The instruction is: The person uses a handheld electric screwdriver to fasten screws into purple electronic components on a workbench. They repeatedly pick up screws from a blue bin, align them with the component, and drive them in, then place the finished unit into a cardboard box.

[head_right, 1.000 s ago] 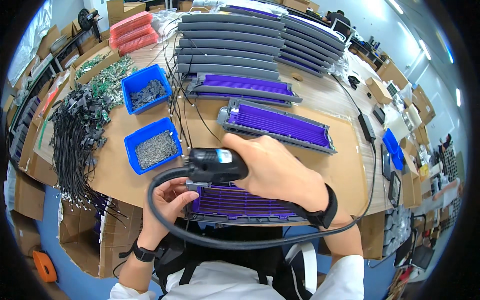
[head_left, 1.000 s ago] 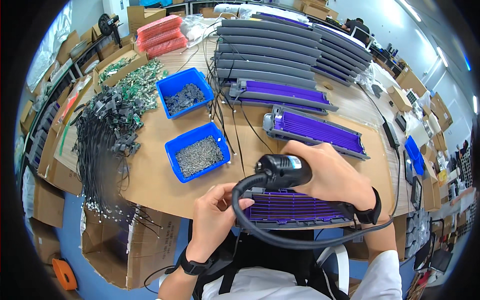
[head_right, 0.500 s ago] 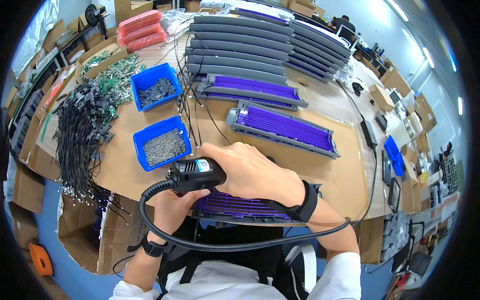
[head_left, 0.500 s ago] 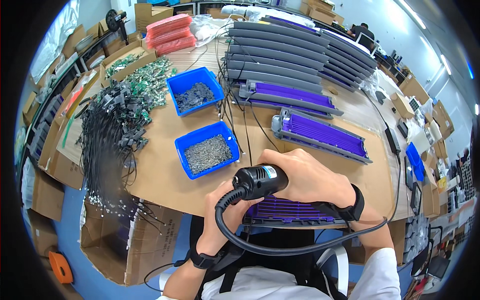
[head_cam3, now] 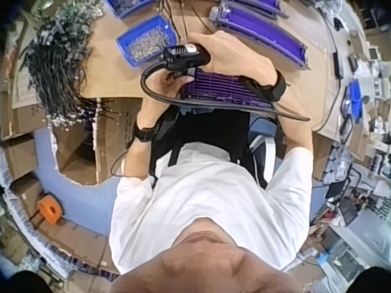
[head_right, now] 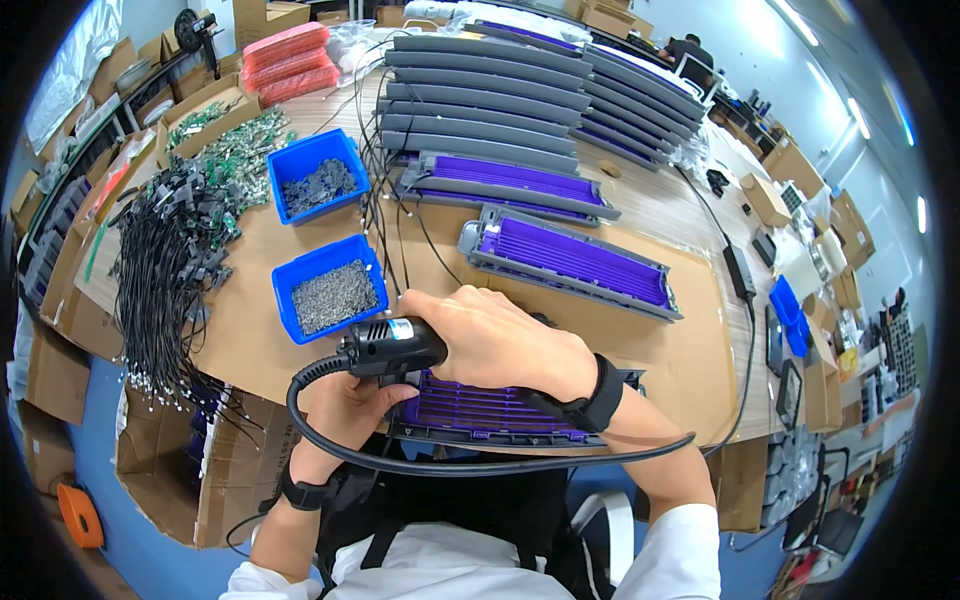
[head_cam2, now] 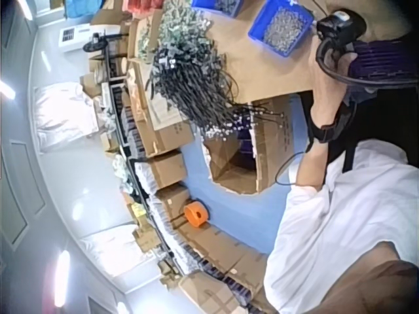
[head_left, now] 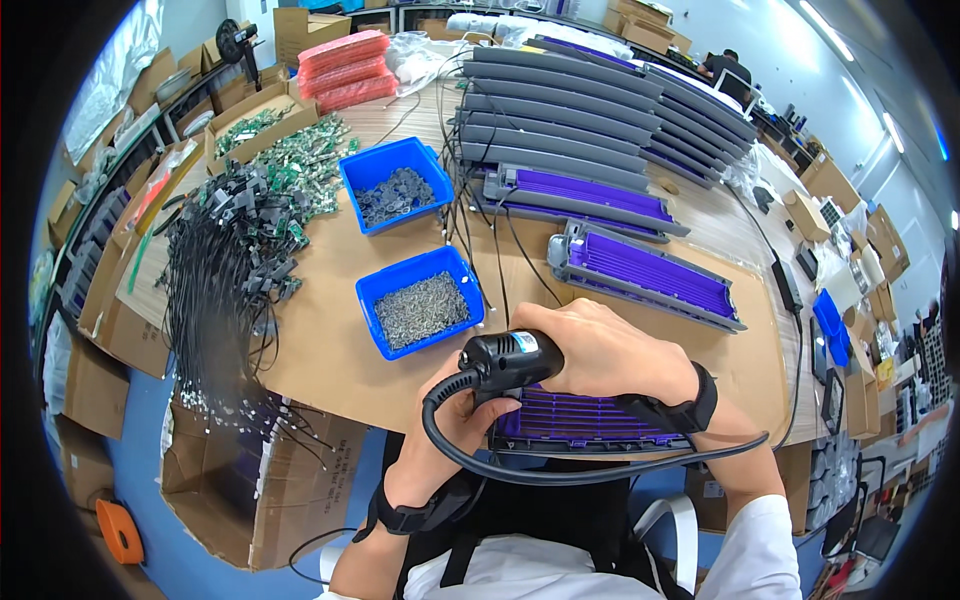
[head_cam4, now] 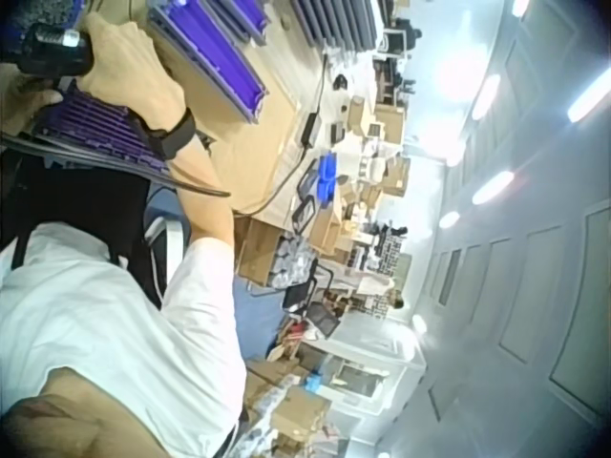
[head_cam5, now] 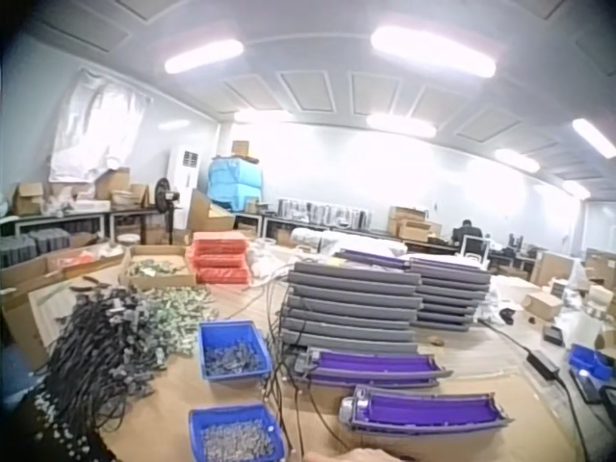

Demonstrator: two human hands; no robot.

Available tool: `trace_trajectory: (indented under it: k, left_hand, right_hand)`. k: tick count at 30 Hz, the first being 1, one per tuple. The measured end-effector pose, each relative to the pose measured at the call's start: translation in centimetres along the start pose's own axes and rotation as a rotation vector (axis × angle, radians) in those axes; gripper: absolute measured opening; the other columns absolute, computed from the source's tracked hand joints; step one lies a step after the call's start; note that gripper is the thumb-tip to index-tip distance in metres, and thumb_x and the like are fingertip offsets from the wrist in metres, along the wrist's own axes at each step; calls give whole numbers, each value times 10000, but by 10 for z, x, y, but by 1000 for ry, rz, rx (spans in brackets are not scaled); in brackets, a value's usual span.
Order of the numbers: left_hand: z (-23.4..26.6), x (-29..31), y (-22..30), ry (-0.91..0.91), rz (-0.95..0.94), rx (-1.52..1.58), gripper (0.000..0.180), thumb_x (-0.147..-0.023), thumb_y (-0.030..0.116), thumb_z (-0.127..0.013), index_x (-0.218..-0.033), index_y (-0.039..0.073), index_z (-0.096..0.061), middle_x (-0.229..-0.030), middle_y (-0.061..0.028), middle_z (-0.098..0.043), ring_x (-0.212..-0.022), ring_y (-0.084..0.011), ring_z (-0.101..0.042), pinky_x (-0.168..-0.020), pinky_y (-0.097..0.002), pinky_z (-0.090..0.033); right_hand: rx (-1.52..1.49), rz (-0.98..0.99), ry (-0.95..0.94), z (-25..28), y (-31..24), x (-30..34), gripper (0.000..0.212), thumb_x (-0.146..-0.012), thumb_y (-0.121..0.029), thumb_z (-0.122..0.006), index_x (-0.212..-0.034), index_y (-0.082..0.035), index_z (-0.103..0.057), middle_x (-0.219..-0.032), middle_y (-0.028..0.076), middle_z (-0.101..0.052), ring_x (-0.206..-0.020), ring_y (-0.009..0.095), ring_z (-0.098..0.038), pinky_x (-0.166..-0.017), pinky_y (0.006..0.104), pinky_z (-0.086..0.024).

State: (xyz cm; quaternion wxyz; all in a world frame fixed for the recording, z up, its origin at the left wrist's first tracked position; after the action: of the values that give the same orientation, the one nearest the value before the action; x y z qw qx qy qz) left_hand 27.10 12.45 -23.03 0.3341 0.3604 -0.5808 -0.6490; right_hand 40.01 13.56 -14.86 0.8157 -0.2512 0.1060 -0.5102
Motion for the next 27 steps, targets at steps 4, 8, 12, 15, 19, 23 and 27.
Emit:
trace_trajectory:
  k: [4,8,12,15,19,23,27]
  left_hand:
    - [0,-4,-5,-12,63,-35,446,-813,-103,-690,-1215,-37,-508,-1118,-98,-626,-1055,-131,-593,-943,-299,-510]
    - [2,-3,0,14,-20,-51,428,-802,-78,-717,-1181,-42,-522,-1067,-94,-645,-987,-132,-612,-888,-303,-541]
    - [3,-7,5,-19,-9,-89,432,-786,-52,-742,-1161,-48,-528,-1041,-100,-652,-962,-135,-616,-860,-307,-558]
    - [4,-8,4,-14,14,-40,428,-770,-51,-753,-1142,-52,-542,-1014,-90,-643,-943,-131,-610,-829,-304,-559]
    - [3,-10,8,1,-107,-117,394,-748,-75,-753,-1104,-54,-583,-984,-64,-618,-885,-131,-596,-772,-296,-543]
    - [4,-8,6,51,-102,-125,368,-740,-95,-741,-1082,-50,-615,-985,-69,-605,-839,-149,-582,-732,-302,-514]
    - [6,-8,20,25,-142,-215,342,-732,-80,-739,-1052,-34,-627,-961,-105,-610,-826,-220,-596,-723,-336,-500]
  right_hand:
    - [1,-32,27,-2,5,-1,414,-687,-71,-741,-1040,-34,-528,-748,187,-640,-743,402,-627,-638,438,-471]
    - [-30,-52,37,-2,8,-1,423,-695,-86,-752,-1054,-39,-533,-765,187,-648,-756,397,-631,-650,431,-473]
    - [-33,-62,52,1,9,0,419,-708,-103,-763,-1057,-45,-538,-778,181,-656,-766,390,-635,-664,421,-476]
    - [-36,-47,76,2,11,0,421,-712,-117,-775,-1055,-47,-540,-786,180,-659,-768,388,-636,-672,418,-477]
    - [-32,-46,84,1,13,0,417,-713,-117,-772,-1055,-46,-545,-808,190,-664,-789,396,-636,-689,431,-484]
    - [-28,-49,68,0,12,-1,398,-717,-104,-752,-1054,-43,-549,-821,200,-671,-807,412,-635,-706,452,-495]
    - [-36,-50,70,-1,13,0,434,-705,-134,-794,-1048,-40,-544,-818,195,-665,-797,393,-637,-705,421,-484]
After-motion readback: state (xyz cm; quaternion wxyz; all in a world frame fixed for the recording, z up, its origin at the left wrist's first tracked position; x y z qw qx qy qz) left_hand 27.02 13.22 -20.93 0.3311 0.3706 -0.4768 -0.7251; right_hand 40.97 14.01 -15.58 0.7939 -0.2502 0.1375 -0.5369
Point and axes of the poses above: each hand's wrist, its own x-axis away from the middle knuckle, its own z-axis out of the back of the hand, y = z × x, the point moved 7 cm from there along -x, towards the middle knuckle
